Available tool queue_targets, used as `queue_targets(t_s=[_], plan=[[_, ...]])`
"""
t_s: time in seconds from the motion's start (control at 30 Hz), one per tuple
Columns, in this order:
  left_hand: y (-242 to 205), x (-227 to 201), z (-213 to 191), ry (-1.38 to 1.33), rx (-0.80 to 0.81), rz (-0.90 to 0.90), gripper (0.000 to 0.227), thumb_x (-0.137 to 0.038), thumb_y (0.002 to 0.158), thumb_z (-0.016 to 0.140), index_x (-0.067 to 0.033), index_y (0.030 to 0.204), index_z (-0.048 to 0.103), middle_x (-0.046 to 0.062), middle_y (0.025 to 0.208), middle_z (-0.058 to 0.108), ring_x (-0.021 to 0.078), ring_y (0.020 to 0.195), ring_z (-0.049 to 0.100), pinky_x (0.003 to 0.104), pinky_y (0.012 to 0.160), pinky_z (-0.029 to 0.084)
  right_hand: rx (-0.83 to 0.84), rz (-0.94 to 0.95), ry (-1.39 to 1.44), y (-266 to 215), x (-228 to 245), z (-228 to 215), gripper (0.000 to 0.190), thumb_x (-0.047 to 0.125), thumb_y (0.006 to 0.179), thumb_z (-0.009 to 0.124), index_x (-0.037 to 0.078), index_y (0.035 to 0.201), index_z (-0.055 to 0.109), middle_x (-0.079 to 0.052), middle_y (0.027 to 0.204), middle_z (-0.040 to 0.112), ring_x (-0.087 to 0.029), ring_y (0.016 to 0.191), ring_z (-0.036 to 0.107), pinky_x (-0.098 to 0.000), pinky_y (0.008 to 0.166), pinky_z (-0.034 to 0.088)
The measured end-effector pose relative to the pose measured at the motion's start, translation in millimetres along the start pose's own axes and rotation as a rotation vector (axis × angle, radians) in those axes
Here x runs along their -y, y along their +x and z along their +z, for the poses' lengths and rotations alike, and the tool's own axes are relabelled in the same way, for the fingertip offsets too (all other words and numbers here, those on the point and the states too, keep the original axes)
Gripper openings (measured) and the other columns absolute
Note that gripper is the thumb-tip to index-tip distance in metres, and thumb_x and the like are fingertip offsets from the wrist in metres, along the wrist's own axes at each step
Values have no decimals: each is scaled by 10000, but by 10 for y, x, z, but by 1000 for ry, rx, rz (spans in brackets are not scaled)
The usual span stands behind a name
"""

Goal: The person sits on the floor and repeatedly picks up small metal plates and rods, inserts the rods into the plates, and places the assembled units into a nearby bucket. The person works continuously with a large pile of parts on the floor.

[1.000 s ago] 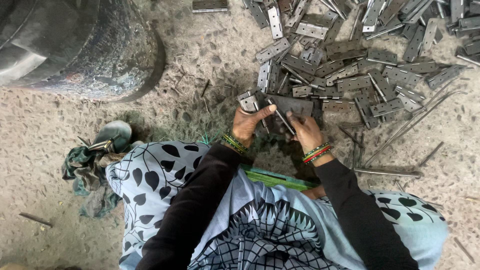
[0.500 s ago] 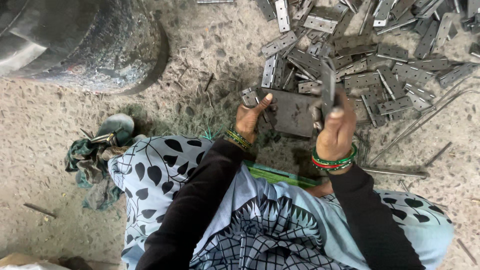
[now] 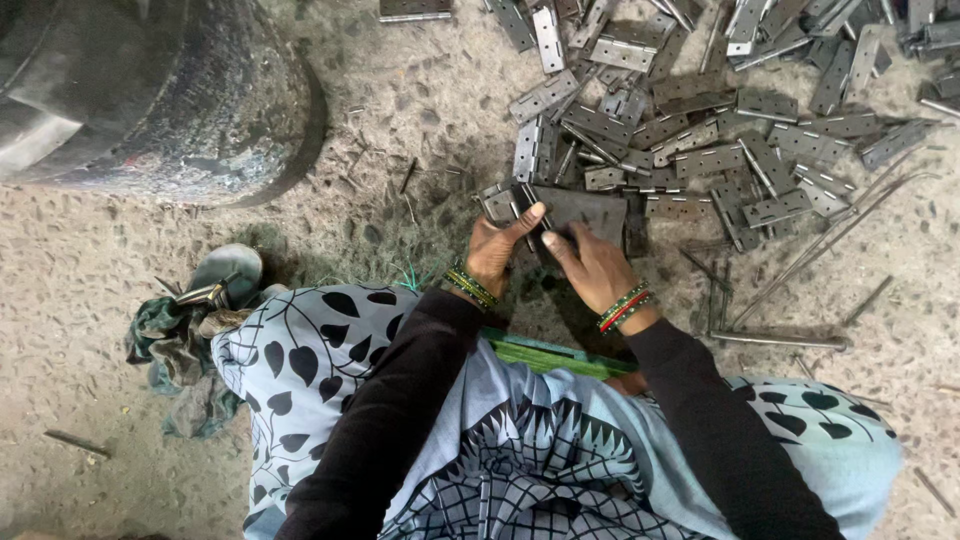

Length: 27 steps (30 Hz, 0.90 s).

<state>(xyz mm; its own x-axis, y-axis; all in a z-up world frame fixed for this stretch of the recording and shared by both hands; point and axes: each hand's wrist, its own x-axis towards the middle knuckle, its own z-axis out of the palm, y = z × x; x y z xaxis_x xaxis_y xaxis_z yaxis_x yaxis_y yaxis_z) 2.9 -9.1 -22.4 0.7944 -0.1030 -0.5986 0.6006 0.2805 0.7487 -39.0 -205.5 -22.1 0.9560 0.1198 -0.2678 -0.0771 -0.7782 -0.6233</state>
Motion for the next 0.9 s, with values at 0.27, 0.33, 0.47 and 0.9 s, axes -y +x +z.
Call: queue_targets(t_s=[0.27, 0.33, 0.47, 0.9], plan=[[2, -22, 4, -142, 120, 117, 440, -267, 739, 948, -67, 1063, 728, 45, 1019, 754, 201, 947, 689, 360, 847, 557, 78, 58, 179, 93, -88, -84, 850, 714, 982, 378, -42, 1286, 622, -255, 1024, 718, -413, 919, 694, -488, 815, 508], [-18, -8, -5, -139, 130, 141, 432, -248, 744, 941, -71, 1074, 725, 51, 1029, 763, 198, 965, 702, 363, 873, 565, -1, 115, 155, 75, -84, -111, 789, 673, 1027, 340, 9, 1311, 658, -241, 883, 695, -368, 808, 674, -478, 748, 496], [-29, -5, 8, -305, 184, 120, 493, -220, 712, 944, -70, 1111, 698, 78, 1042, 759, 238, 981, 710, 438, 908, 592, -25, 164, 431, 99, -5, -178, 683, 596, 1079, 418, -7, 1157, 729, -185, 765, 599, -276, 639, 572, -429, 602, 469], [104, 177, -41, -371, 135, -76, 556, -290, 789, 909, 99, 1099, 659, 194, 969, 719, 320, 770, 696, 452, 682, 609, -86, -478, -215, -11, 613, -452, 579, 462, 964, 605, 20, 1332, 666, -225, 1195, 674, -357, 1046, 665, -442, 856, 557]])
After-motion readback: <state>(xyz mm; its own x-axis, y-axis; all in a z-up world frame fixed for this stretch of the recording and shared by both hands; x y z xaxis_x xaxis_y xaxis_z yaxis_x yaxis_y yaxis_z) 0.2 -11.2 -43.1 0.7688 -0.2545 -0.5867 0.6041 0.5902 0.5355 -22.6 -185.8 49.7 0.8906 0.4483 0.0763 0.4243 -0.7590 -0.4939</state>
